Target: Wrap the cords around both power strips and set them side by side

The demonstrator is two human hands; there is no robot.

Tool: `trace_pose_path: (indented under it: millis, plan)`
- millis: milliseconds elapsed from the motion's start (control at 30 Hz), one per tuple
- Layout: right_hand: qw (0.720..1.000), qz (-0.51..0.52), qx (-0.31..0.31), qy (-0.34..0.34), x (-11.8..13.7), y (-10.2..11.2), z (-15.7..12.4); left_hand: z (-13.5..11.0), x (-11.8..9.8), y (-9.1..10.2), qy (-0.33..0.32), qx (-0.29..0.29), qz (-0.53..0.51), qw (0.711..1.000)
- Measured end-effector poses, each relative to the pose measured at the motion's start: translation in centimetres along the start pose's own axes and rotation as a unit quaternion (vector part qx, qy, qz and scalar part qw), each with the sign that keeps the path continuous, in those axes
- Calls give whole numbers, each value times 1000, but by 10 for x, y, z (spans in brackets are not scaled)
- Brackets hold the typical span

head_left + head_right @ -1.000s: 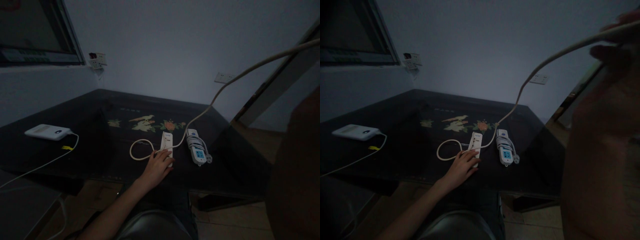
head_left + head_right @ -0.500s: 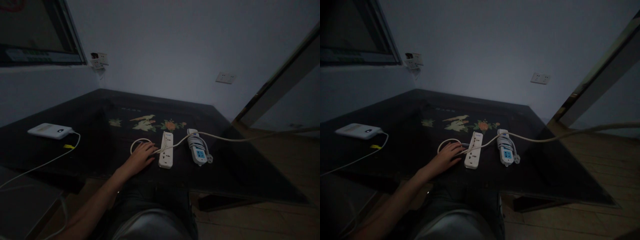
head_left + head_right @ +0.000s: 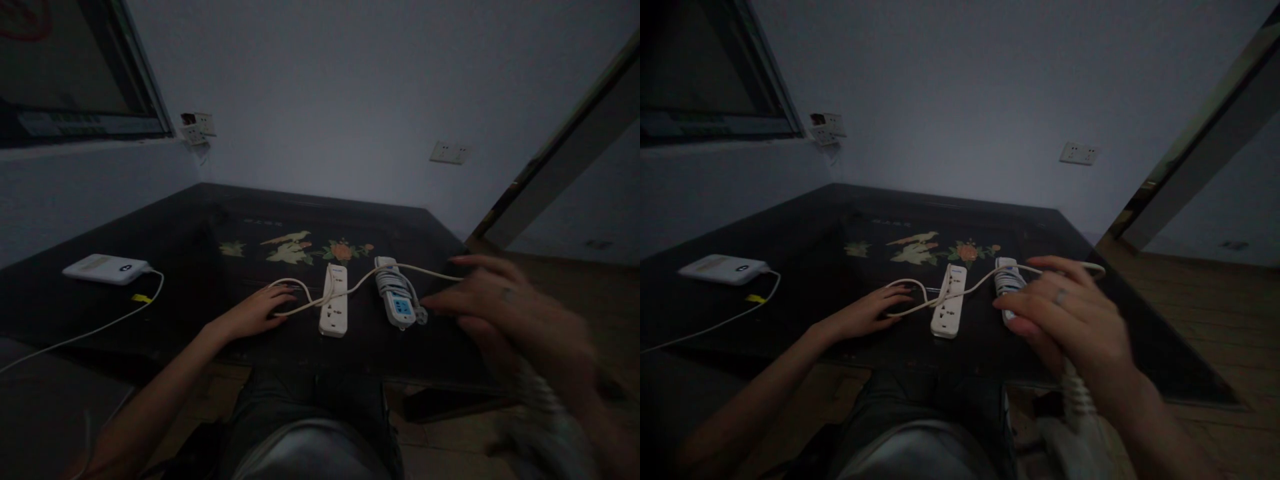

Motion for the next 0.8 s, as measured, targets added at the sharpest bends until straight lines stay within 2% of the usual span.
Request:
trace_pose_path:
  millis: [67,100,167,267,333,400,467,633,800]
  plan:
    - [987,-73,106,97,11,-32,2,-4,3,0,-2,8,-2,1000]
    - [977,-95,147,119,12,-50,3,-4,5,-1,-3,9,4,1000]
    - [951,-168,245,85,3,-91,0,-3,6,-2,-7,9,20,1000]
    - [885,-232,404,2,-16,-148,-17,-2,9,-3,-8,8,29,1000]
    - [850,-262,453,-59,-30,-170,-28,-2,10,-1,0,2,18,1000]
    - [836,-280,461,-99,-42,-183,-34,-3,9,4,16,-12,5,1000]
    - [838,-292,447,-113,-50,-190,-34,-5,5,11,31,-31,-7,999]
    - [865,-289,403,-74,-54,-192,-26,-7,-5,33,63,-69,-61,994]
    - [873,-261,407,-55,-51,-184,-21,-1,-3,47,118,-67,-184,974]
Point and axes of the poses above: each hand's wrist, its own z-axis towards the middle knuckle, its own y-axis out of the back of the hand, x = y × z, the point moved 7 cm from there along z, towards the middle knuckle, and after that the axes turned 2 degrees about y, right-handed, at the moved point
